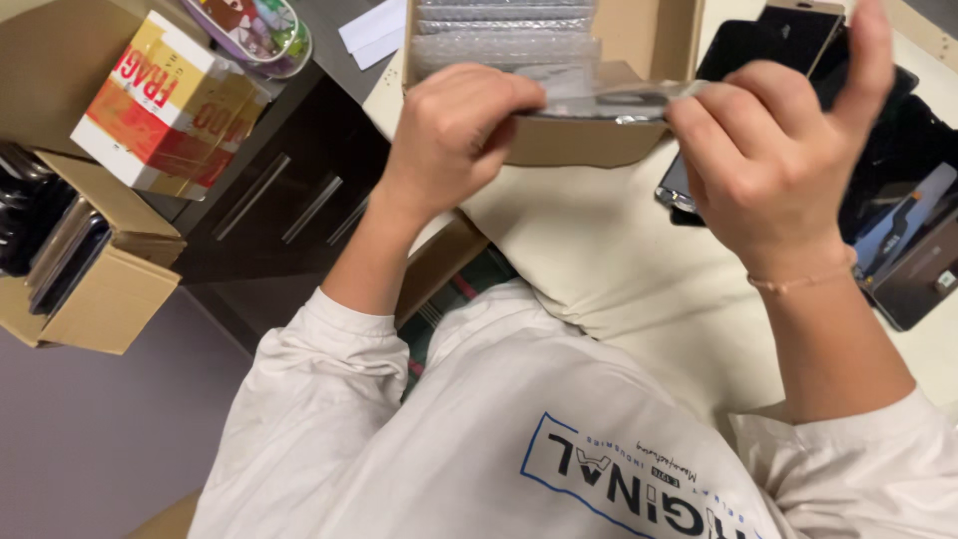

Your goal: The person wraps several disassembled mobile phones in bubble wrap and places them into a cardboard box. The person also wraps a phone in a clear plastic bag and places it in the box. The task involves handling multiple phone units and packaging materials.

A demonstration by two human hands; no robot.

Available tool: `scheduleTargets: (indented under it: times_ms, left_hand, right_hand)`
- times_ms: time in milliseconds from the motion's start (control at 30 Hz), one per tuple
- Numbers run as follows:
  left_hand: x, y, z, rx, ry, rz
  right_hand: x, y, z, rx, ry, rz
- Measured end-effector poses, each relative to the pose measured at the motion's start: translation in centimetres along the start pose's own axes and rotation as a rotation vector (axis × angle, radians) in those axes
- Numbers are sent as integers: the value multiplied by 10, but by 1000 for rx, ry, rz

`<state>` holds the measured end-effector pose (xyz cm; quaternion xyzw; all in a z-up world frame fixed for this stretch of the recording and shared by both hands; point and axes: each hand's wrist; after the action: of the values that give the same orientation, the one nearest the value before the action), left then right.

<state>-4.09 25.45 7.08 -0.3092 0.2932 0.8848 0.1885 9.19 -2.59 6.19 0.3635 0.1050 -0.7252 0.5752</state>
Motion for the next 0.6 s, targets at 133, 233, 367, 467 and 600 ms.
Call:
scheduleTargets:
  times_ms: [133, 233, 367, 467, 600]
  left_hand:
    - [12, -38, 25, -127, -56, 83]
    - [18, -63, 33, -80, -155, 204]
    - [18, -92, 32, -2, -347, 370]
    - [20, -113, 28, -42, -470, 391]
    - [22, -125, 25, -174, -540, 332]
  right_hand:
    - [-41, 0, -54, -66, -27, 30]
    - [-47, -4, -86, -138, -140, -20]
    - [-53, -14, -116, -173, -233, -27]
    - [-53, -23, -140, -139, -239, -36]
    - [-45, -33, -171, -174, -339, -83]
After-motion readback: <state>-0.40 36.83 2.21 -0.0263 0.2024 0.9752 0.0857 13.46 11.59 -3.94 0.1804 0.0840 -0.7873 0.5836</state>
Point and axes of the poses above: each hand's wrist, its own x-axis away from the middle knuckle, its own z-axis out of the back of the hand, y = z × x, and after that the axes turned 3 degrees about x, right-handed
